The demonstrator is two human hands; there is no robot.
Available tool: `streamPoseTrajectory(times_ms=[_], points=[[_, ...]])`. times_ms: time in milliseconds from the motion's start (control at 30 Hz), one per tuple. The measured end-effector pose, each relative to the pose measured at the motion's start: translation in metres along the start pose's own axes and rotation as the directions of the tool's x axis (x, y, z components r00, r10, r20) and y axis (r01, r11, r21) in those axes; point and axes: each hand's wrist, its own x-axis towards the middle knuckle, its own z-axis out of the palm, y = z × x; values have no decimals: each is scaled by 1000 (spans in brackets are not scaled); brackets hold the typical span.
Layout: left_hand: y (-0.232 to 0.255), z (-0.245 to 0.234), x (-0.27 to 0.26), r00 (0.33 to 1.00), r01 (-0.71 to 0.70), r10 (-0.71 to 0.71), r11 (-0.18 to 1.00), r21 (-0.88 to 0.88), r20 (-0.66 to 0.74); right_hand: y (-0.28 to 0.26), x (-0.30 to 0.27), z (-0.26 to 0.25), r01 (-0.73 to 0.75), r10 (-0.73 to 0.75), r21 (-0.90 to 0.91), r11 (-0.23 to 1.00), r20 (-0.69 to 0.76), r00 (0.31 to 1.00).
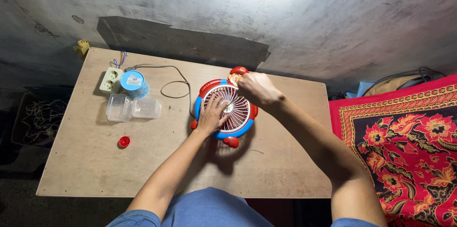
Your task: The person assembles a small Mario-themed desk fan. They use a screwdriver to tighten the central hub, attach the fan blades, place the front grille, and secure the red center cap.
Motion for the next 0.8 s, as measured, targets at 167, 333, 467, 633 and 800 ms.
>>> streamPoseTrajectory(times_ms=[167,333,467,633,800], points=[[0,-5,13,1000,-21,21,999,-43,12,-2,1,8,184,-197,-82,980,-211,957],[-2,-4,19,995,-101,102,991,-86,9,2,7,24,270,-265,-9,963,-228,937],[-2,-1,16,986,-164,161,983,-83,-43,7,11,30,260,-252,-7,966,-277,927],[-3,0,16,978,-200,194,976,-87,-77,4,13,20,89,-89,-26,996,-17,996],[1,-3,15,976,-212,209,976,-52,-68,-3,12,10,-3,3,31,1000,1,1000]])
